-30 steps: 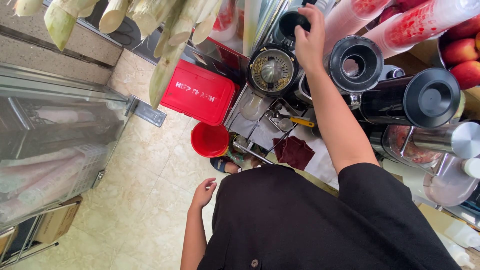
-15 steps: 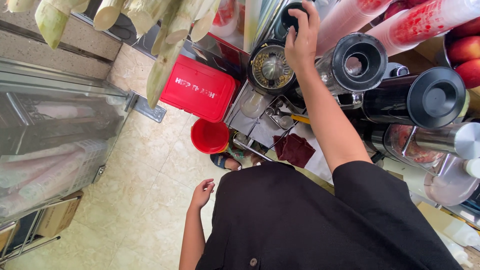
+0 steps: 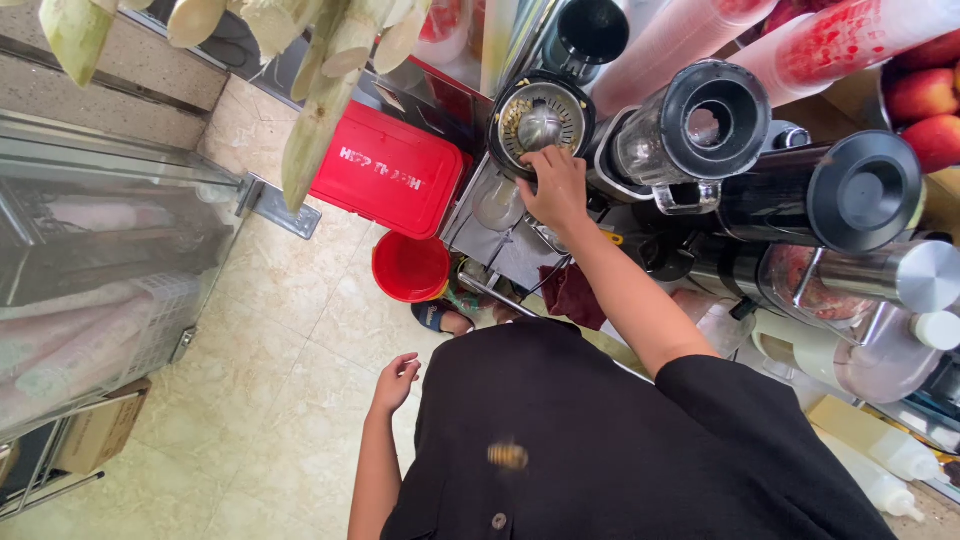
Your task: Clean blender parts and components after use.
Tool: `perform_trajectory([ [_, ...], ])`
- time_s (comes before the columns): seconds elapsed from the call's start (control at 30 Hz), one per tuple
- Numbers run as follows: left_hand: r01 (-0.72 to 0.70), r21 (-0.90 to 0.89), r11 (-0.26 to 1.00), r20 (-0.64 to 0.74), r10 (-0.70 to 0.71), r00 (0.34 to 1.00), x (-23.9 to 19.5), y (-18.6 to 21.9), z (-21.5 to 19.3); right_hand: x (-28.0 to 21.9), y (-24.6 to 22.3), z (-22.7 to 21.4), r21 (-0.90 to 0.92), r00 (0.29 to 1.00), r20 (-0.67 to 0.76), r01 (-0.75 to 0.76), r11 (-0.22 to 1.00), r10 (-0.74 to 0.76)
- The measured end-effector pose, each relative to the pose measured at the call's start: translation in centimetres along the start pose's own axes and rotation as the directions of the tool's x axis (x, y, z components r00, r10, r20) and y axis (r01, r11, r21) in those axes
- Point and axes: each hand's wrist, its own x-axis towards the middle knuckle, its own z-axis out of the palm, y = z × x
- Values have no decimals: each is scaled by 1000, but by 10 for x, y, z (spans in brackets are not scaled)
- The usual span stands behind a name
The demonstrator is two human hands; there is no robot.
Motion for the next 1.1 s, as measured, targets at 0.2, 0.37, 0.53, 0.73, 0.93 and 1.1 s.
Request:
perform_trajectory([
  [0.2,-15,-50,999,1,15,1000,9,-6,-2,-11,-5,1,119,991,-136,-2,993,18],
  [0.37,-13,-12,1000,7,14,1000,10,3,-4,-46,26,48,420,938,-152,-225,879,313],
  [0.53,-33,-16,999,22,34,999,12,9,-8,-103,92,139,788,817,135,-432,438,561],
  [0.73,-39,13,999,-1,39,999,7,2,-14,-77,52,133,561,461,718,-827,-42,521],
  [0.93,-8,-9,1000,-44,8,999,-12,2,-17,-64,55,176,560,482,633,-825,71,605],
  [1.1,-15,-47,999,-62,12,998,-29,-5,-19,-74,61,213,656,671,292,-659,367,682],
])
